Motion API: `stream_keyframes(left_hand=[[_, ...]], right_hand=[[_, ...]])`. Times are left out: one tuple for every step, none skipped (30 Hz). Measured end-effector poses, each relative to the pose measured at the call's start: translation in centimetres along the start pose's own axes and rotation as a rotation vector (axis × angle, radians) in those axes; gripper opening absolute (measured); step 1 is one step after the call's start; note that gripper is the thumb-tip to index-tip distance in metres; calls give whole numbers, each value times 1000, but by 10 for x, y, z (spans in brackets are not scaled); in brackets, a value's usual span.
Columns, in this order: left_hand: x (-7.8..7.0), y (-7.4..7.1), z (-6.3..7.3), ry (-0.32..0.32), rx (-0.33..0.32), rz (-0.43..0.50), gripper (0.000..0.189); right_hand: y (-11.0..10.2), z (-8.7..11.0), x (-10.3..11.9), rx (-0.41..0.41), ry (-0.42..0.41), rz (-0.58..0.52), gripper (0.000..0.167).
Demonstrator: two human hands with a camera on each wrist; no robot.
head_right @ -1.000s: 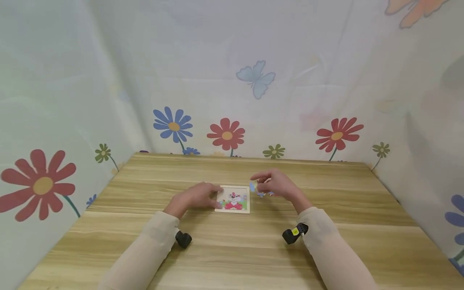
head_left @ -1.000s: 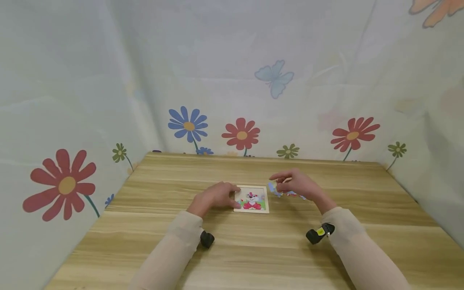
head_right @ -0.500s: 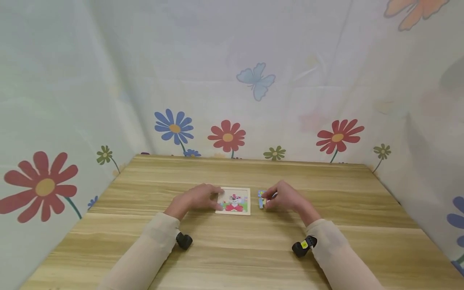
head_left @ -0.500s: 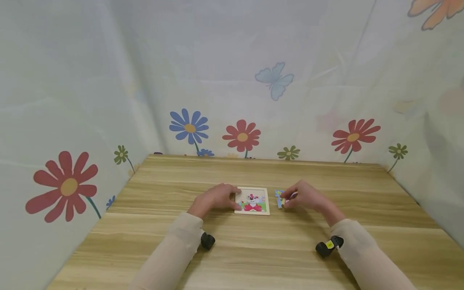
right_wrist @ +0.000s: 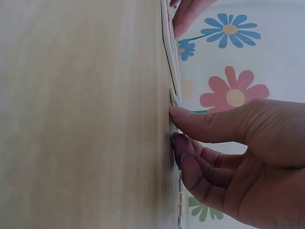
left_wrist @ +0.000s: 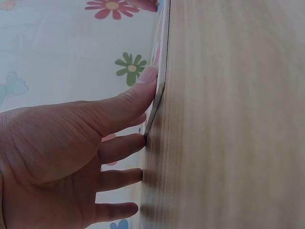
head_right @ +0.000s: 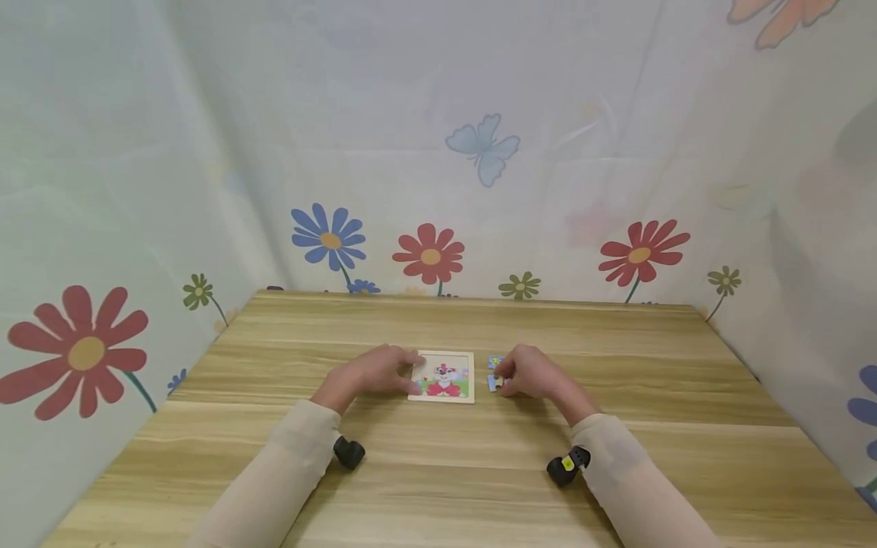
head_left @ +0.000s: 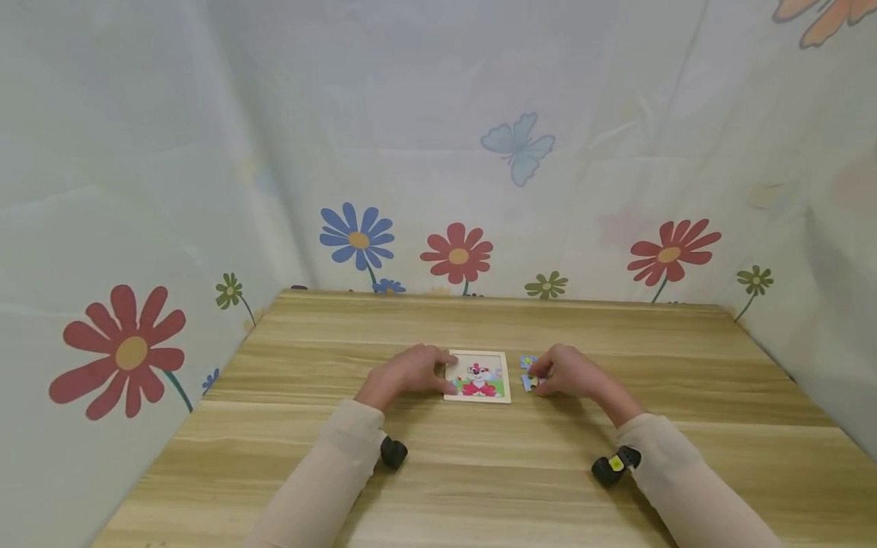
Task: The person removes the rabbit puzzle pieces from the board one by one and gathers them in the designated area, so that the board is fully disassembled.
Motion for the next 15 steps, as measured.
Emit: stream_keyframes(left_hand=[[0,0,0,1,2,-1,63],[0,0,0,1,3,-2,63],[0,0,0,0,5,-2,63],[0,0,0,-2,7,-3,63],[0,1,0,-4,9,-3,63],[1,1,-1,-9,11,-2,64],[1,1,-1,-13,13,-4,64],[1,1,-1,-17,14,-2,64],[2,2,-1,-21,14,-3,64],[2,2,-1,-22,14,-4,64],[2,2,-1,-25,16,-4,64],[2,2,-1,-28,17,-6,65],[2,2,-1,-29,18,-6,65],[2,2,-1,-32,19,-3,65],[2,2,-1,-33,20,-3,65]], right_hand=[[0,0,-1,0,3,10,22],[1,0,-1,2,0,14,22],[1,0,-1,3,1,17,21],[1,0,-2,5,-2,20,21],[1,0,-2,7,-5,22,21],[2,-1,-2,10,-3,23,21],[2,-1,-3,11,-1,24,21],[2,-2,-3,14,2,27,21],[1,-2,-4,16,4,31,21],[1,-2,-4,18,5,35,21],[1,-3,-4,19,8,38,21],[1,-3,-5,20,15,38,21],[1,-3,-5,21,16,40,20],[1,-3,-5,22,18,42,20],[1,-3,-5,23,15,45,21]])
Point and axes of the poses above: each hand's wrist, its own z-axis away from the middle knuckle, its own y-axis out of the palm, x = y × z, the point moved 7 cm from there along -z, towards the middle knuckle, and after that the axes turned 8 degrees about -x, right-handed, at the moved point
